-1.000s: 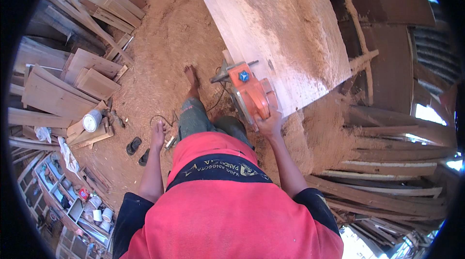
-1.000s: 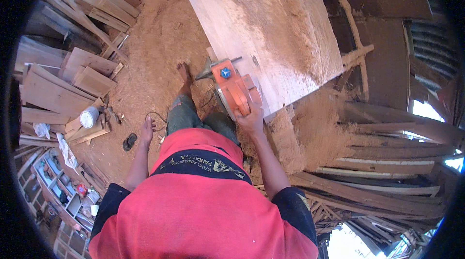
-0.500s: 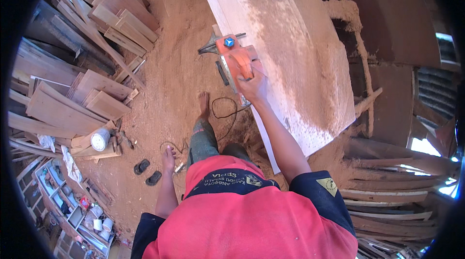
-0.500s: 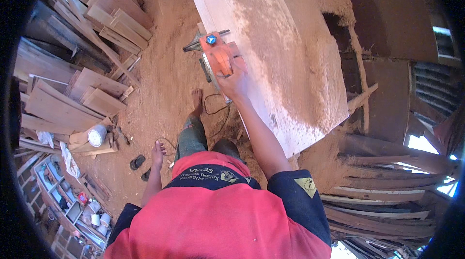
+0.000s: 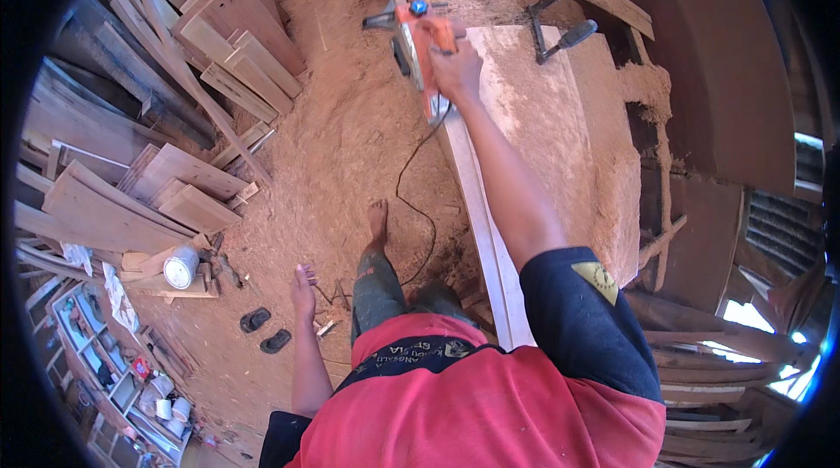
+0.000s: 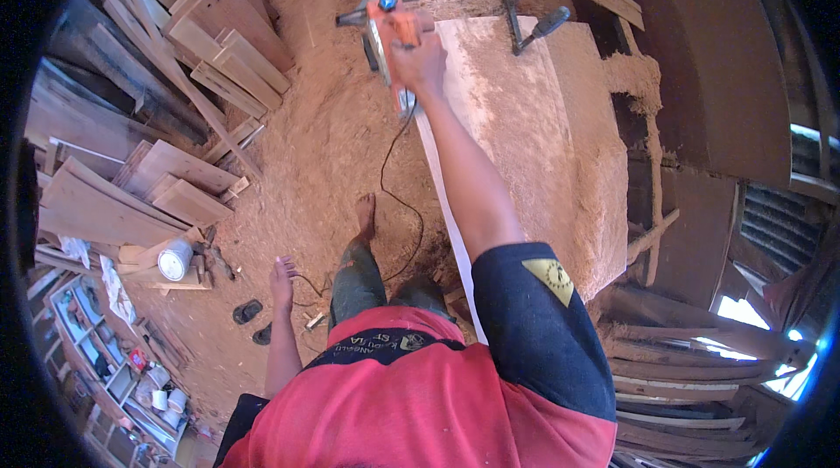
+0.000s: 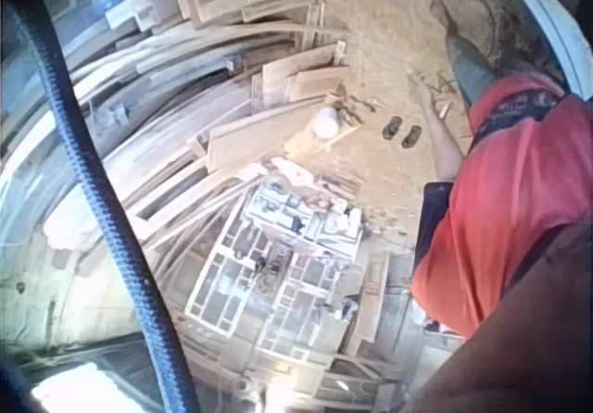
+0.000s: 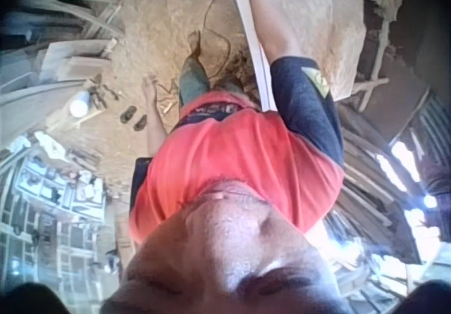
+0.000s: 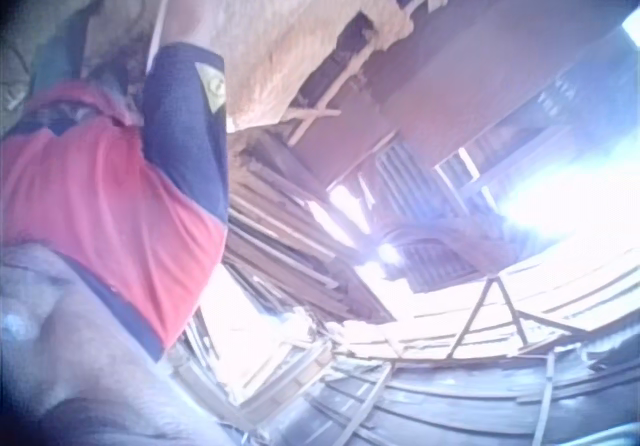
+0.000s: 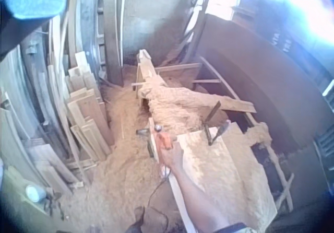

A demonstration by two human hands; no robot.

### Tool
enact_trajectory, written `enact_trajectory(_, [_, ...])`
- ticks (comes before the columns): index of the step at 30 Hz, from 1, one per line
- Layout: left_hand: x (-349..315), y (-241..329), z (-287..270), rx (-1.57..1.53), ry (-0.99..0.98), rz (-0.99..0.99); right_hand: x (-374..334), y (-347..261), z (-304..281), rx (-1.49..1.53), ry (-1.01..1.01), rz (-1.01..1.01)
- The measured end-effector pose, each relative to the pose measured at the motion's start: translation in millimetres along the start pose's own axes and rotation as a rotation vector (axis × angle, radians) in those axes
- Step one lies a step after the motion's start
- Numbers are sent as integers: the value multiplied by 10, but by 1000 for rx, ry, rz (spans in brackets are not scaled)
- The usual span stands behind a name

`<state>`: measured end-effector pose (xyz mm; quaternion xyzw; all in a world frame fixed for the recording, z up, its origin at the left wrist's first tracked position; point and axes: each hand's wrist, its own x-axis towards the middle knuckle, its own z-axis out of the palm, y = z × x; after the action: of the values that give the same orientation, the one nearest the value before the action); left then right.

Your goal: The person uses a hand-held power planer to smooth the surface of a wooden board, then lifts and turns the board over.

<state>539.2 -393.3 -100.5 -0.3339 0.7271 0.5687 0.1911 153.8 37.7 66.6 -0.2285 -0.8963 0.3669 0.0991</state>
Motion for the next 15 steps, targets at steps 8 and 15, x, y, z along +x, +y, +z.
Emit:
enact_trajectory(8, [-528, -559, -512, 94, 73, -40, 10, 272, 48, -11, 100, -197])
enact_trajectory(15, [-1295, -1801, -642, 72, -67, -193, -2707, 1337, -1235, 38, -34, 10])
